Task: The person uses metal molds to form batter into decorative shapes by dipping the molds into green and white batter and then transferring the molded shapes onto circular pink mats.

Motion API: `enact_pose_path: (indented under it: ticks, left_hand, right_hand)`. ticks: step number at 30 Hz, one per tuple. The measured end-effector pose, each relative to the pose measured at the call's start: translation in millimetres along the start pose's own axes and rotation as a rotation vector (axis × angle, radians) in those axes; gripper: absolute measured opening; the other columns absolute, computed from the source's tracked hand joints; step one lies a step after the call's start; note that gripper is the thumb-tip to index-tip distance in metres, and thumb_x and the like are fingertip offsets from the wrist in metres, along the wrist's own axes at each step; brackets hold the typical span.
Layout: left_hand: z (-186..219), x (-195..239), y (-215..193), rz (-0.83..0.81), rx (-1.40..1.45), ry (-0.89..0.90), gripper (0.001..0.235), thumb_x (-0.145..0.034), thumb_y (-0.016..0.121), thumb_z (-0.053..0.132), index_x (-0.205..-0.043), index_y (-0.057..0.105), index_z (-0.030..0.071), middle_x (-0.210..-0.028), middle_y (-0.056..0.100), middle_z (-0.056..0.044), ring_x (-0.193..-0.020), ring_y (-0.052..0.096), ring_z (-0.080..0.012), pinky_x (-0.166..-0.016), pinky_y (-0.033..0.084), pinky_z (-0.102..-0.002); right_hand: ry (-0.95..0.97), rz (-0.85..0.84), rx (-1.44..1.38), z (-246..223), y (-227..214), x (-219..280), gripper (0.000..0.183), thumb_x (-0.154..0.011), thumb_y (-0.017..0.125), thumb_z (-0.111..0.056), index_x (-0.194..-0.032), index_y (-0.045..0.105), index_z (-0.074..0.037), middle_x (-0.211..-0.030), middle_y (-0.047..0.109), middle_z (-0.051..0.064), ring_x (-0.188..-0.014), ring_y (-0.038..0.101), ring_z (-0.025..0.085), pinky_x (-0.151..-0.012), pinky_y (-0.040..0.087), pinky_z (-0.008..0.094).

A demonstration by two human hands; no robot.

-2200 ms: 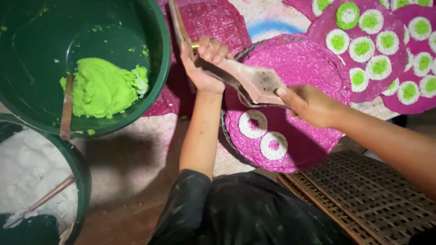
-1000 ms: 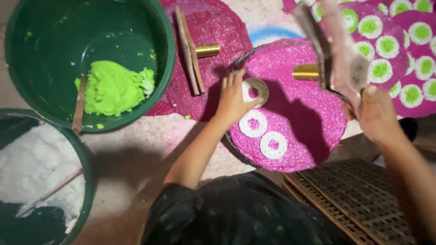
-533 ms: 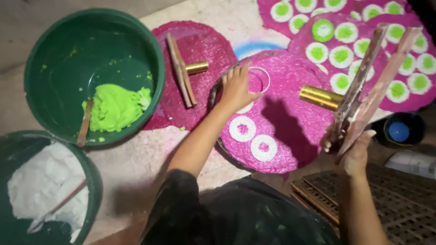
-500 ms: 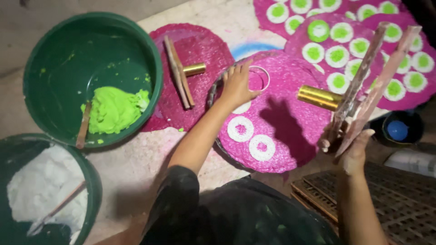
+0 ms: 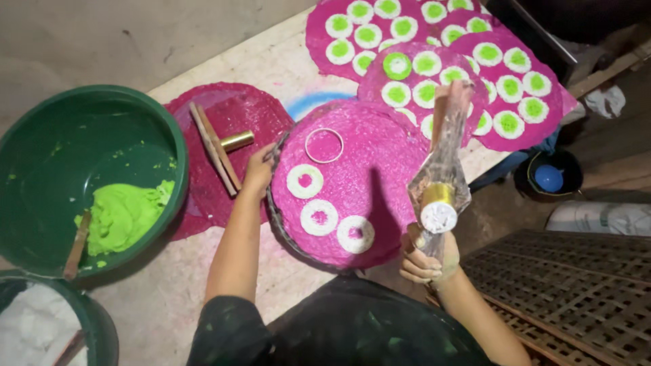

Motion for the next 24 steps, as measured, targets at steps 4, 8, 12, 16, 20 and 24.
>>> enact_pose_path:
  ticks: [4,8,12,16,20,24]
  left_hand:
    - [-41,68,-14,0.052,0.108,0.028,0.058,-0.093,0.043,-0.01,-0.149,0.048,0.004,-0.136,0.065,-0.01,-0.122,0.062,-0.0171,-0.103,0.047,-0.026]
    - [-42,170,-5,0.204,0.213,-0.02,0.06,-0.092,0.052,-0.006,-0.151,0.044,0.006,-0.137,0.058,-0.015,-0.121,0.058,-0.0225,-0.101,0.047,-0.032]
    - [16,226,4,0.41,-0.492,0.137,0.065,-0.086,0.069,0.003,-0.147,0.046,0.005,-0.133,0.055,-0.019,-0.12,0.055,-0.032,-0.103,0.045,-0.04]
    - [83,230,22,0.377,-0.702,0.441,0.063,-0.081,0.073,0.006,-0.141,0.055,0.007,-0.142,0.047,-0.025,-0.132,0.044,-0.0408,-0.112,0.037,-0.049]
    - [107,223,38,0.19,-0.883,0.522,0.05,-0.079,0.078,0.013,-0.128,0.069,0.014,-0.143,0.049,-0.019,-0.134,0.04,-0.0418,-0.112,0.03,-0.056]
    - [107,215,48,0.147,-0.871,0.589,0.042,-0.08,0.076,0.014,-0.122,0.073,0.019,-0.147,0.049,-0.014,-0.138,0.039,-0.0389,-0.114,0.029,-0.056]
  right_hand:
    - [0.044,-0.029,0.002,-7,2,-5,0.053,-0.111,0.034,-0.048,-0.103,0.063,-0.004,-0.052,0.044,0.0,-0.04,0.041,0.012,-0.045,0.037,0.028]
    - [0.093,-0.048,0.011,-5,-1,-15,0.052,-0.11,0.035,-0.048,-0.104,0.063,-0.005,-0.052,0.044,-0.001,-0.039,0.041,0.011,-0.043,0.036,0.027]
    - [0.143,-0.045,-0.031,6,-5,-21,0.06,-0.11,0.034,-0.057,-0.106,0.064,-0.005,-0.053,0.044,0.0,-0.04,0.041,0.011,-0.044,0.036,0.027]
    - [0.16,-0.022,-0.008,10,-10,-26,0.065,-0.11,0.032,-0.06,-0.109,0.066,-0.004,-0.055,0.045,0.0,-0.043,0.043,0.012,-0.046,0.037,0.028]
    - [0.138,0.045,0.055,15,-15,-27,0.075,-0.109,0.03,-0.067,-0.116,0.066,-0.002,-0.056,0.045,0.002,-0.045,0.044,0.014,-0.047,0.036,0.029]
    - [0.076,0.169,0.167,7,-16,-26,0.078,-0.107,0.027,-0.07,-0.118,0.065,-0.003,-0.058,0.047,0.003,-0.045,0.044,0.015,-0.046,0.038,0.03]
Point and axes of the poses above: each hand's wrist, its own x-axis away from the middle knuckle, its own y-axis out of the palm, z = x × y, the point moved 5 cm from there along -x, towards the middle knuckle
